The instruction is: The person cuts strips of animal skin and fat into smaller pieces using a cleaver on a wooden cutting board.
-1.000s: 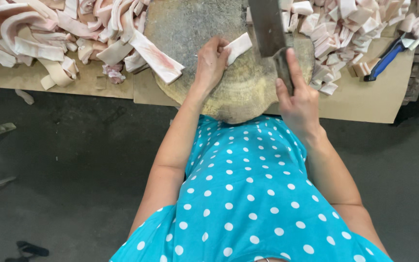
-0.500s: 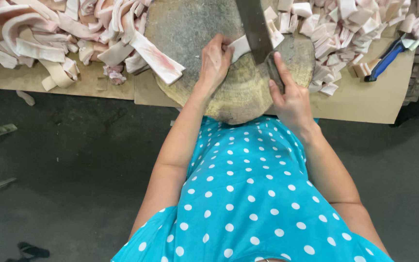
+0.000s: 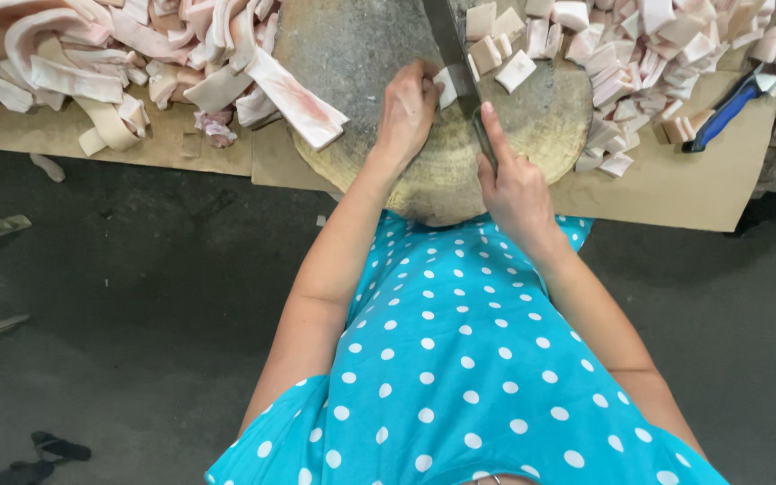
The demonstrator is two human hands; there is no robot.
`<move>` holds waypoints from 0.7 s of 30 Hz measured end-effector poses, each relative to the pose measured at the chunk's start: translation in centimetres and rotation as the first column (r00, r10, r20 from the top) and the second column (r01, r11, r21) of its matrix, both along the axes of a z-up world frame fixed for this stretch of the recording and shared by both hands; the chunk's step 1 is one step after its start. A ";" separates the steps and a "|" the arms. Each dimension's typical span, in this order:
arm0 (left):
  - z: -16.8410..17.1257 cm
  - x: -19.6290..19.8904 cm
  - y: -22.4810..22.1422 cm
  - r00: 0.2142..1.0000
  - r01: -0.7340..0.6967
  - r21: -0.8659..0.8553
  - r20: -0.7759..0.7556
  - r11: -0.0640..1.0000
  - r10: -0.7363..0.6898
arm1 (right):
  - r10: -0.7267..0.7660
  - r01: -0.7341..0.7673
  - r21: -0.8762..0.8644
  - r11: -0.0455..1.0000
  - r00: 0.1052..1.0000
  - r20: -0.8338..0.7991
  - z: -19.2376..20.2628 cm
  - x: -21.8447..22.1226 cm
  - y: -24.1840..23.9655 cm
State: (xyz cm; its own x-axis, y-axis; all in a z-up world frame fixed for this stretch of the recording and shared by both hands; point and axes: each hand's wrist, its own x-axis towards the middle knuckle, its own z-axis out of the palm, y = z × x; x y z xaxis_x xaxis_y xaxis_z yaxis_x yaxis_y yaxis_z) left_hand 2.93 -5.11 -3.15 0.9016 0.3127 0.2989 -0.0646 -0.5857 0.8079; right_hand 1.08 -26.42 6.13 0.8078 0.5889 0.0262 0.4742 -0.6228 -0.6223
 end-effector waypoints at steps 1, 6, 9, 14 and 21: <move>-0.3 -0.4 -0.2 1.000 0.011 -0.024 -0.011 1.000 -0.011 | 0.014 -0.014 0.033 0.999 1.000 0.004 0.2 0.1 -0.3; 1.2 -1.2 0.6 0.983 0.072 -0.131 -0.160 0.989 -0.093 | -0.166 0.258 0.179 0.950 0.897 -0.409 4.3 1.2 -1.8; 2.7 -4.2 3.2 0.988 -0.127 -0.014 -0.088 0.992 0.125 | -0.176 0.232 0.209 0.950 0.951 -0.254 5.8 -0.4 -2.6; 4.2 -10.1 10.8 0.880 -0.421 0.180 -0.156 0.889 0.448 | -0.075 0.103 0.222 0.970 0.989 -0.130 4.7 -2.4 -2.0; 2.1 -8.1 9.2 0.802 -0.434 0.344 -0.273 0.832 0.531 | 0.019 -0.009 0.159 0.987 0.998 -0.064 0.3 -2.3 -1.6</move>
